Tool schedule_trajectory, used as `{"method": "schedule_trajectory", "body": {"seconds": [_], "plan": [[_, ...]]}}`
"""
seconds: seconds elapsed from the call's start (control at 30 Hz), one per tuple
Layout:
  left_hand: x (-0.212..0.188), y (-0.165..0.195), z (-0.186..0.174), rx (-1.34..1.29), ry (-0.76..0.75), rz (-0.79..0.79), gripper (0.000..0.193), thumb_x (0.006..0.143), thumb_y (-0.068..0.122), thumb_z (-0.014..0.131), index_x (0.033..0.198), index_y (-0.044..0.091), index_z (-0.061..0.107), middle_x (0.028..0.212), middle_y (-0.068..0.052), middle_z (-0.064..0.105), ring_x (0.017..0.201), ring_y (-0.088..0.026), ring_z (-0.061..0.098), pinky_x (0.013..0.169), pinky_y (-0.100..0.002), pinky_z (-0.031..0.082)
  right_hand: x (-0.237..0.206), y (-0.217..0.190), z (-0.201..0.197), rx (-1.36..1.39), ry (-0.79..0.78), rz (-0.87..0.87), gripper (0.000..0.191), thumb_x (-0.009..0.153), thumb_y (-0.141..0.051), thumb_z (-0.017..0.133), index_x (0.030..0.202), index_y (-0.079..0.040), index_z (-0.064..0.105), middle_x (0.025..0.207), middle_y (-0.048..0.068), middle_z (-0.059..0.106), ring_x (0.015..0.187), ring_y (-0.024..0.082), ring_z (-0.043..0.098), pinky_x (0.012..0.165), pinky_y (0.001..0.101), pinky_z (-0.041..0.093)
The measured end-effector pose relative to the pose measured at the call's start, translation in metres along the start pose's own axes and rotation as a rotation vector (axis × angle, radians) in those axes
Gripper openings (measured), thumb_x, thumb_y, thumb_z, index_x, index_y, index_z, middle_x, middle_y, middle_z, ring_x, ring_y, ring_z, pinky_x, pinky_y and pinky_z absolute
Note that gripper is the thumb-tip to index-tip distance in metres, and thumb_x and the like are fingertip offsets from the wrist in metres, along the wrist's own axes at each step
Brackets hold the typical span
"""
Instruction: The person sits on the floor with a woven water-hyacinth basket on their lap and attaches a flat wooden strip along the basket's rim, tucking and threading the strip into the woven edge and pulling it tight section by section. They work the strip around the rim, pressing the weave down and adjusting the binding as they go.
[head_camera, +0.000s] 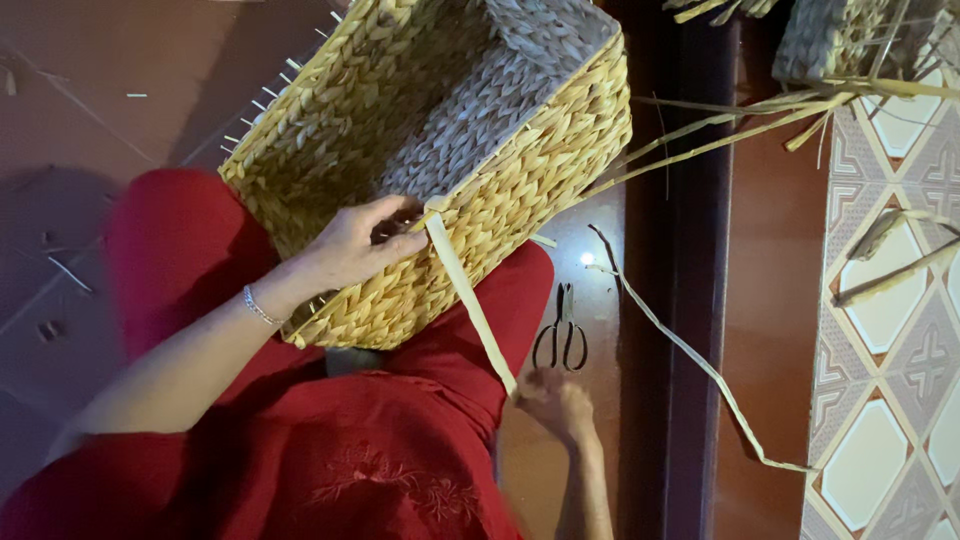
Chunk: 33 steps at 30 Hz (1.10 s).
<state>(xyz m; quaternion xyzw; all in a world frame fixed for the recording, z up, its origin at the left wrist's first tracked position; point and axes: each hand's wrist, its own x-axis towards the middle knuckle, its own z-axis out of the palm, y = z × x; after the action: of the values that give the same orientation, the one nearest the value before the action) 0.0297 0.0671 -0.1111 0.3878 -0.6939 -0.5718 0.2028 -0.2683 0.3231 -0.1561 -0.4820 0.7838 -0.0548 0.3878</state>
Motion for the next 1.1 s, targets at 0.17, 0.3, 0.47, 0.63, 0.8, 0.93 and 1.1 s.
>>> {"method": "schedule_trajectory", "body": {"seconds": [0.17, 0.3, 0.47, 0.63, 0.8, 0.93, 1.1], "plan": [[-0.009, 0.018, 0.015, 0.122, 0.198, 0.033, 0.039, 0.101, 0.037, 0.064, 0.124, 0.007, 0.061, 0.095, -0.021, 0.073, 0.084, -0.03, 0.076, 0.073, -0.043, 0.058, 0.022, -0.073, -0.015, 0.148, 0.379, -0.458, 0.036, 0.091, -0.019, 0.073, 0.123, -0.005, 0.068, 0.113, 0.017, 0.072, 0.109, 0.031, 0.066, 0.096, 0.0426, 0.052], [-0.013, 0.038, 0.021, 0.158, 0.286, 0.209, 0.034, 0.103, 0.022, 0.064, 0.128, 0.001, 0.054, 0.091, -0.024, 0.069, 0.083, -0.039, 0.071, 0.063, -0.044, 0.055, 0.062, -0.141, 0.003, 0.401, 0.343, -0.48, 0.022, 0.095, -0.016, 0.068, 0.111, -0.002, 0.072, 0.093, 0.012, 0.07, 0.085, 0.024, 0.069, 0.075, 0.0366, 0.056], [-0.011, 0.055, 0.024, 0.181, 0.361, 0.228, 0.015, 0.101, 0.011, 0.065, 0.112, 0.003, 0.057, 0.077, -0.021, 0.067, 0.068, -0.034, 0.073, 0.052, -0.041, 0.052, 0.074, -0.17, 0.025, 0.3, 0.455, -0.595, 0.021, 0.097, -0.016, 0.073, 0.083, -0.002, 0.065, 0.071, 0.014, 0.059, 0.063, 0.029, 0.059, 0.058, 0.0415, 0.048], [-0.01, 0.055, 0.022, 0.195, 0.398, 0.335, 0.013, 0.104, 0.011, 0.064, 0.11, 0.002, 0.057, 0.08, -0.021, 0.067, 0.076, -0.038, 0.072, 0.057, -0.043, 0.053, 0.067, -0.18, 0.052, 0.264, 0.591, -0.658, 0.026, 0.1, -0.011, 0.068, 0.079, -0.003, 0.055, 0.065, 0.015, 0.054, 0.054, 0.031, 0.056, 0.051, 0.0421, 0.043], [-0.012, 0.054, 0.018, 0.163, 0.39, 0.285, 0.01, 0.104, 0.011, 0.064, 0.106, 0.003, 0.059, 0.08, -0.021, 0.067, 0.077, -0.038, 0.073, 0.058, -0.042, 0.054, 0.059, -0.183, 0.06, 0.256, 0.639, -0.679, 0.029, 0.101, -0.009, 0.067, 0.076, -0.003, 0.053, 0.059, 0.013, 0.053, 0.049, 0.029, 0.054, 0.048, 0.0403, 0.041], [-0.014, 0.061, 0.012, 0.146, 0.402, 0.304, 0.018, 0.1, 0.013, 0.067, 0.113, 0.003, 0.059, 0.089, -0.019, 0.071, 0.08, -0.034, 0.075, 0.065, -0.04, 0.057, 0.043, -0.181, 0.054, 0.507, 0.46, -0.569, 0.028, 0.101, -0.01, 0.066, 0.076, -0.003, 0.055, 0.06, 0.008, 0.057, 0.049, 0.021, 0.057, 0.047, 0.0333, 0.045], [-0.02, 0.068, 0.007, 0.391, 0.44, 0.725, 0.045, 0.087, 0.013, 0.072, 0.125, -0.001, 0.052, 0.104, -0.025, 0.066, 0.091, -0.039, 0.069, 0.081, -0.04, 0.057, 0.012, -0.178, 0.037, 0.66, 0.231, -0.552, 0.022, 0.099, -0.007, 0.066, 0.078, -0.003, 0.059, 0.066, 0.003, 0.064, 0.057, 0.017, 0.061, 0.05, 0.0294, 0.049]]}}
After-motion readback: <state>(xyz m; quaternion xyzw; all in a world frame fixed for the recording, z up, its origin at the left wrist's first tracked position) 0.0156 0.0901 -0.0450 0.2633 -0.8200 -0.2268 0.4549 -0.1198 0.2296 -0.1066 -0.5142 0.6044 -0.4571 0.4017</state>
